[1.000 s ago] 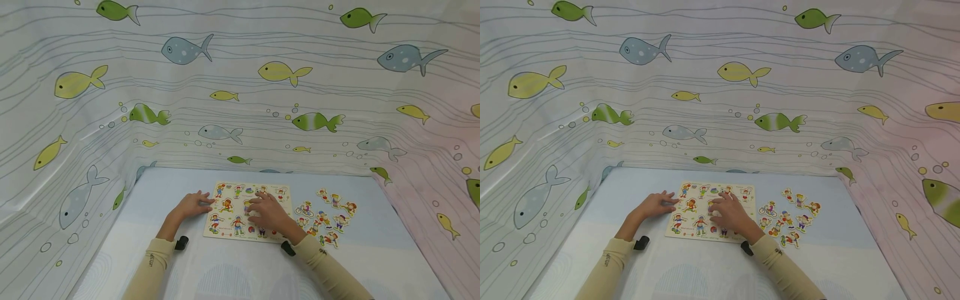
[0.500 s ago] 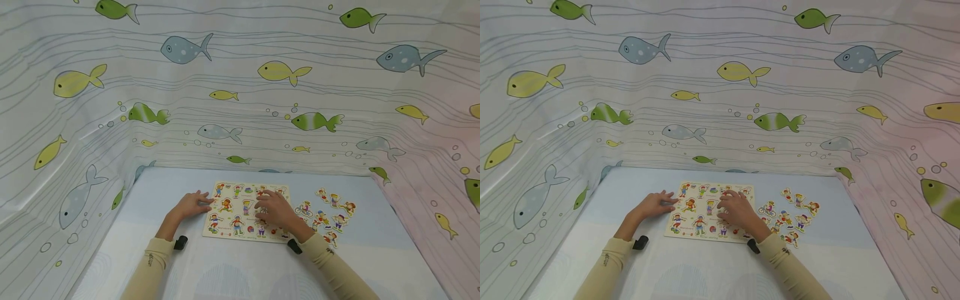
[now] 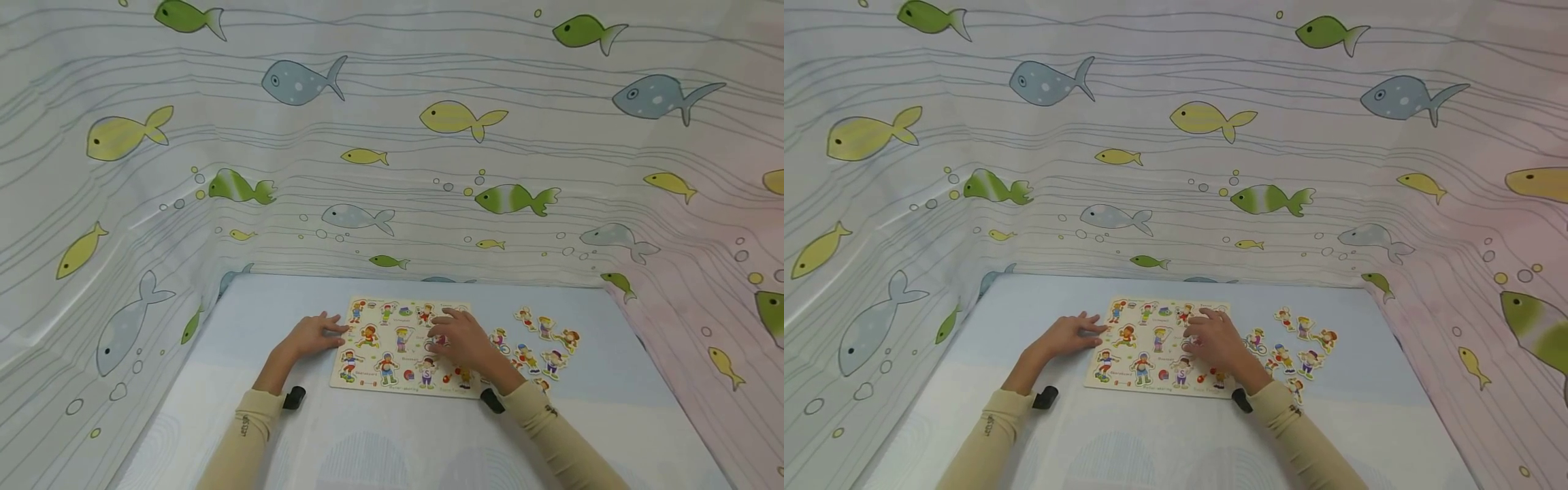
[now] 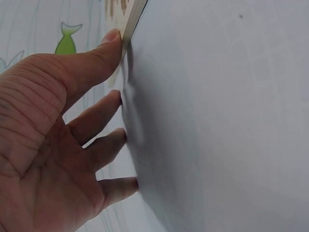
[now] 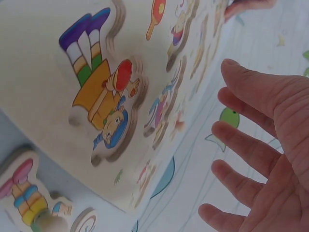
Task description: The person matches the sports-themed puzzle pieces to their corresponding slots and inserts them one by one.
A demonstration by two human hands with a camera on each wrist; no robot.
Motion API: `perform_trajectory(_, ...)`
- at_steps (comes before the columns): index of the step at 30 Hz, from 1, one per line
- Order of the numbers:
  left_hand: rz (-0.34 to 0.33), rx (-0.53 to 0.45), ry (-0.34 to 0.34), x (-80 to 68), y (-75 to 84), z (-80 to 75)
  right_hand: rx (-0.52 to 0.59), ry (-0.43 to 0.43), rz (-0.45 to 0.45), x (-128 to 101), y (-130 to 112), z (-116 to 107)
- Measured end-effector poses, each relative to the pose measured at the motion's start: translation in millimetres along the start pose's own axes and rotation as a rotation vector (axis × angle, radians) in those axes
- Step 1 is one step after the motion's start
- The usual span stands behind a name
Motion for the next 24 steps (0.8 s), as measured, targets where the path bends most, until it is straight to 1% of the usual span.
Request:
perform_trajectory(7, -0.005, -0.009, 0.007, -1.9, 2.3, -0.6, -0.001, 0.001, 0.040, -3, 7, -6)
perform_trajectory(10, -0.014, -0.014, 0.003, -2.2, 2.5, -0.5, -0.011, 0.009, 0.038, -5, 11, -7)
perform_trajectory(14, -0.012, -0.014, 0.001, -2.1, 3.0, 0.3, -0.013, 0.032, 0.025, -8, 16, -10)
perform_trajectory(16, -0.011, -0.016, 0.004, -2.1, 3.0, 0.3, -0.011, 0.035, 0.033, -9, 18, -12)
perform_trajectory(21, -0.020, -0.018, 0.006, -2.3, 2.2, 0.1, -0.013, 0.018, 0.064, -12, 23, -16)
perform_trajectory(24, -0.021, -0.014, 0.007, -1.9, 1.8, 0.7, -0.036, 0.019, 0.066, -14, 29, -17)
Point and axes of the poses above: each hand's wrist, its own x-axis towards the middle knuckle, its own z-axis out of the palm, y = z × x, the point moved 2 cm from there along x, towards the middle knuckle, and after that the axes turned 2 degrees about -y, right-handed, at the moved point
